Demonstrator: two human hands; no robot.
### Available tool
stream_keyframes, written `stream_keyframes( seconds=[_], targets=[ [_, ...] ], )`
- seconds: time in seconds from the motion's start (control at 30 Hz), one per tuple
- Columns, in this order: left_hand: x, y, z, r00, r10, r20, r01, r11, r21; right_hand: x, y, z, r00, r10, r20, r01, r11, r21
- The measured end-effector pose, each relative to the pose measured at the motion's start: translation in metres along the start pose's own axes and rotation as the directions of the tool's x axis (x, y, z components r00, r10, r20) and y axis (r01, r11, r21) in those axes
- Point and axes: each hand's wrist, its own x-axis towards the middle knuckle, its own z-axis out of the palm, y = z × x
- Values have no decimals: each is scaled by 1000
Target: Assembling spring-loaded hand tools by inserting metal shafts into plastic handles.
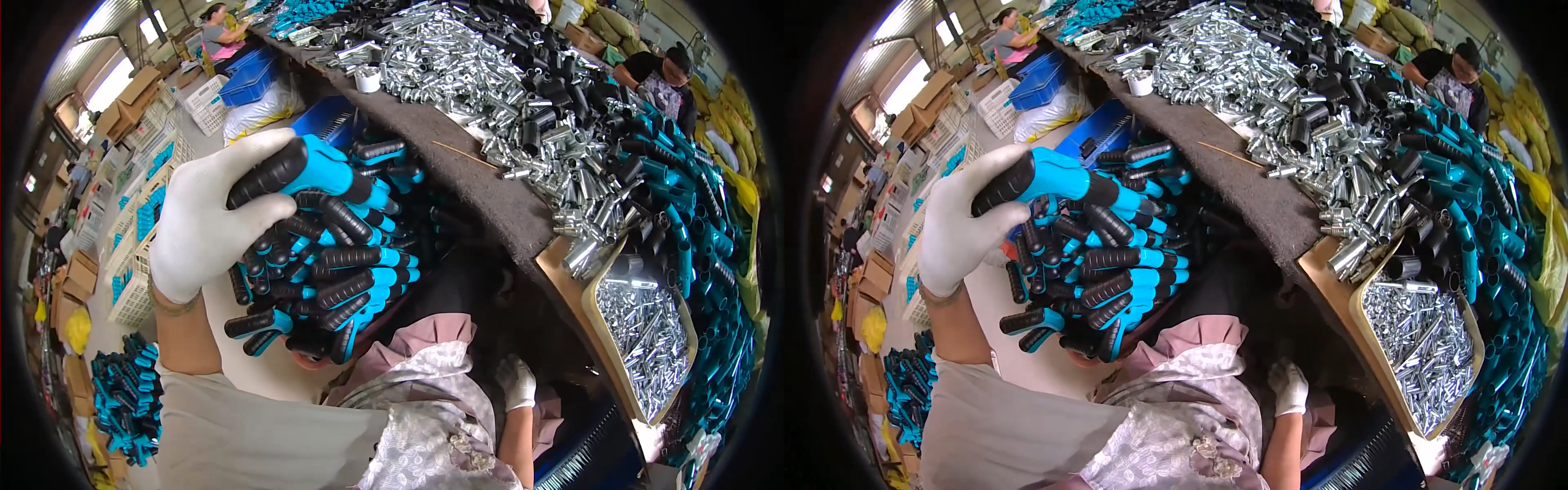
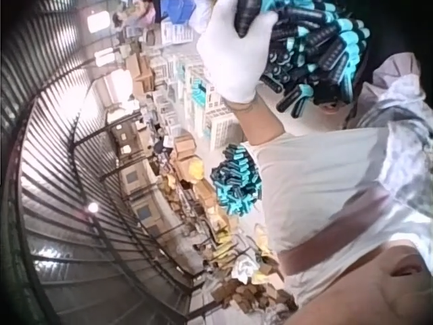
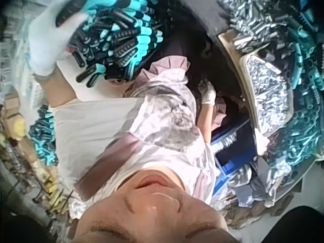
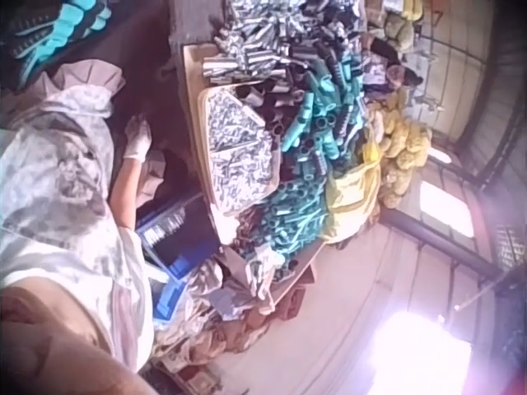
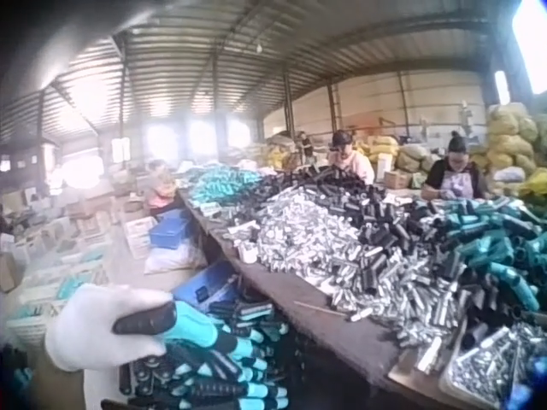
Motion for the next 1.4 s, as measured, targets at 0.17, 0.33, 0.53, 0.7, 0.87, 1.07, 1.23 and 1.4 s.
stream_keyframes(
  seconds=[0.17,0.33,0.53,0.7,0.87,1.07,1.23,1.4],
  targets=[
    [6,-38,21,998,-46,38,49,995,-84,-14,-2,11,996,-31,-84,23,995,-97],
    [30,-114,75,962,244,126,-246,969,-2,-30,-10,23,993,-65,-98,50,988,-145],
    [25,-128,136,854,319,412,-407,902,145,-34,-14,32,986,-75,-147,46,981,-190],
    [30,-77,127,886,324,332,-399,898,187,-39,-15,41,992,-84,-91,60,968,-242],
    [58,-13,127,769,471,431,-501,864,-50,-66,-40,81,988,-150,-22,132,923,-362],
    [127,49,179,519,726,452,-579,687,-439,-121,-128,174,703,-549,452,650,239,-721],
    [188,85,236,427,722,545,-603,676,-423,-126,-215,237,145,-528,836,537,-668,-515],
    [196,134,262,557,734,388,-549,676,-491,-80,-245,260,462,-450,764,83,-836,-542]
  ],
)
